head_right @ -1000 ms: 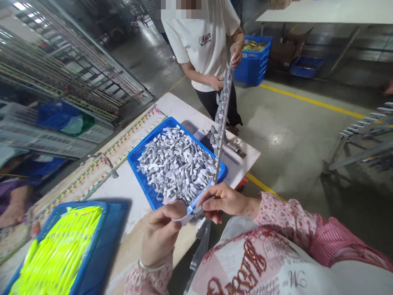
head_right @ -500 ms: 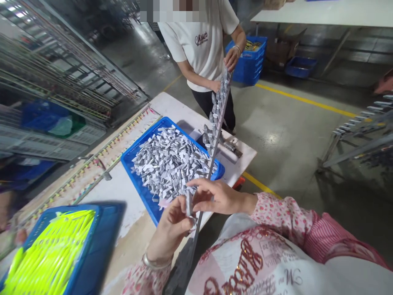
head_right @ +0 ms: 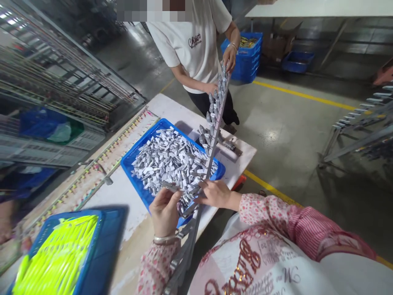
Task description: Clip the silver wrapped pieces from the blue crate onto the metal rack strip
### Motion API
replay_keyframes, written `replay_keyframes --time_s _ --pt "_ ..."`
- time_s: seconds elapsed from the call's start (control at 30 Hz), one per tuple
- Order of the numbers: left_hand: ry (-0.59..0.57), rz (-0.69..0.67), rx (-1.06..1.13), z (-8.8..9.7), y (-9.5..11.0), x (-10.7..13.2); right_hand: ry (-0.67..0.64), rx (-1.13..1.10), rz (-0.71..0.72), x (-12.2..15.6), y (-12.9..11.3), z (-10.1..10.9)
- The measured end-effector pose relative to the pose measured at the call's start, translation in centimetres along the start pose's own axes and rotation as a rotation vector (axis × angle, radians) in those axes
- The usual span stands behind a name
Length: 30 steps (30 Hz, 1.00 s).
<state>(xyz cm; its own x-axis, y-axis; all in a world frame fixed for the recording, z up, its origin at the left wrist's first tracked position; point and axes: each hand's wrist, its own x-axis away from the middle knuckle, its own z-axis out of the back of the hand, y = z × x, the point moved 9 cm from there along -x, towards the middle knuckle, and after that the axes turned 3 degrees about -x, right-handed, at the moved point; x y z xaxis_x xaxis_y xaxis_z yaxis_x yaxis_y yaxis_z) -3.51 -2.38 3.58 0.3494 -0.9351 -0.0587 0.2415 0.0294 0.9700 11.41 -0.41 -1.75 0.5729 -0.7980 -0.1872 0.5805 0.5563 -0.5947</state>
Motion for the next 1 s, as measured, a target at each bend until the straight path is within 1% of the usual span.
replay_keyframes --time_s 0.17,0.27,0.33,0.43,0.6,0.67,0.73,0.83,0.9,0.93,0.97,1.0 --pt "-0.054 -0.026 -0.011 -0.4 -0.7 0.2 -0.066 0.107 0.016 -0.8 -0.3 -1.5" --pt "-0.069 -0.058 -0.058 -0.1 -1.1 0.1 -0.122 0.110 0.021 -0.8 -0.3 -1.8" --pt "-0.094 -0.099 -0.102 -0.1 -1.0 0.0 -0.165 0.100 0.012 -0.8 -0.2 -1.9" --pt "-0.165 -0.192 -0.174 -0.7 -0.1 -0.2 -0.209 0.100 0.002 -0.9 -0.3 -1.6" --pt "-0.291 -0.401 -0.330 -2.5 2.5 -0.1 -0.248 0.104 0.029 -0.9 -0.4 -1.3" --pt "-0.336 -0.458 -0.388 -3.2 3.3 0.2 -0.261 0.100 0.042 -0.7 -0.4 -1.4" --pt "-0.386 -0.492 -0.414 -3.7 4.1 0.6 -0.247 0.087 0.043 -0.4 -0.1 -1.4" --pt "-0.496 -0.500 -0.418 -4.2 4.6 1.2 -0.177 0.054 0.050 0.0 0.1 -1.2" --pt "-0.561 -0.450 -0.384 -3.8 3.9 1.0 -0.128 0.025 0.069 0.3 0.1 -0.9" --pt "-0.549 -0.404 -0.349 -3.2 3.1 0.5 -0.105 0.016 0.071 0.3 0.1 -0.8" --pt "-0.500 -0.347 -0.321 -2.2 2.0 -0.4 -0.087 0.014 0.067 0.4 0.1 -0.6" --pt "-0.435 -0.283 -0.339 -1.0 0.5 -1.4 -0.074 0.016 0.057 0.4 0.2 -0.5"
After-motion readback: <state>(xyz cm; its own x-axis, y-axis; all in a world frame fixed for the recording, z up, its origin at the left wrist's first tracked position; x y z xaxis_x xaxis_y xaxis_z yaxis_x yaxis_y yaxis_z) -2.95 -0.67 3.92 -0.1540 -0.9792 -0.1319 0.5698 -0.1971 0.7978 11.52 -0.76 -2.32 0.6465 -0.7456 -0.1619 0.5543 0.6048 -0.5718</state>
